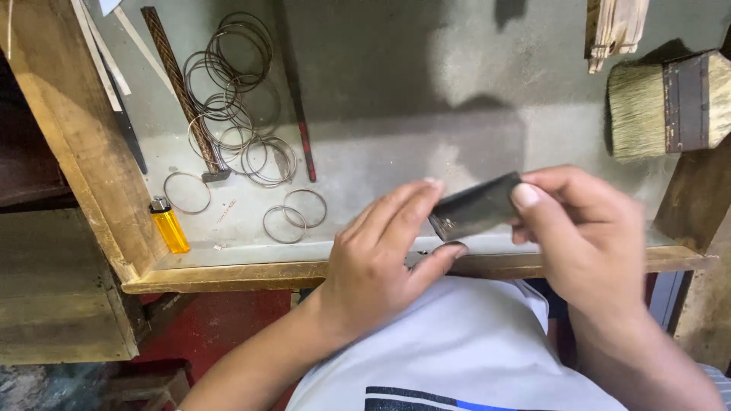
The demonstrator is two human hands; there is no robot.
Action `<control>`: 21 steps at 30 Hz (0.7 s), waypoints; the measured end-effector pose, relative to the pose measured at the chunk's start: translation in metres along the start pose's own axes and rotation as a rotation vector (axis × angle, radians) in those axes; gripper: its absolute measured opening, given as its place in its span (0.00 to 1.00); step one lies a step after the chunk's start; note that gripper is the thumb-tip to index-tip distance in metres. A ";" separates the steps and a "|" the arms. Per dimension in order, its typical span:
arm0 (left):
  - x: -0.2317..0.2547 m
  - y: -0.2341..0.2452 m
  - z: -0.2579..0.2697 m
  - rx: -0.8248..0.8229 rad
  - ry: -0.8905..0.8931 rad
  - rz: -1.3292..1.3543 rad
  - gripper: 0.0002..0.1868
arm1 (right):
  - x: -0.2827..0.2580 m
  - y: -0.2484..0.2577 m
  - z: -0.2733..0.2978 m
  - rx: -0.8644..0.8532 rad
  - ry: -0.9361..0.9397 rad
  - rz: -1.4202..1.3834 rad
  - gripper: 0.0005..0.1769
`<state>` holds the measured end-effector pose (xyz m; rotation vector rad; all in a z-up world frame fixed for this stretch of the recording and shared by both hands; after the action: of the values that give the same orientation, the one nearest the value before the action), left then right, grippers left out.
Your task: Cleaning metal dust and scraps from a workbench tray using a brush and a metal plate, followed by using a jeweler's saw.
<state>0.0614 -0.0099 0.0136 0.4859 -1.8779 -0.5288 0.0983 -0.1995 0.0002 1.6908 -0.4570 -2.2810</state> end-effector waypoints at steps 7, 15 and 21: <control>-0.016 -0.014 0.003 0.014 0.031 -0.252 0.25 | 0.024 -0.034 -0.023 -0.138 -0.002 0.142 0.09; -0.070 -0.009 -0.017 0.053 0.131 -0.437 0.24 | 0.025 -0.033 -0.036 -0.112 0.017 0.086 0.14; -0.125 -0.006 -0.036 0.046 0.263 -0.730 0.29 | 0.031 -0.003 -0.026 -0.057 0.027 0.151 0.13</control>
<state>0.1385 0.0506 -0.0719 1.2262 -1.4270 -0.8472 0.1140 -0.2110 -0.0352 1.6013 -0.4913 -2.1410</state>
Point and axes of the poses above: each hand's wrist, its own z-axis away from the middle knuckle, its own y-axis out of the back of the hand, x = y × z, the point moved 8 cm from there along -z, towards the middle knuckle, and after that the axes turned 5 degrees about x, right-handed, at the moved point
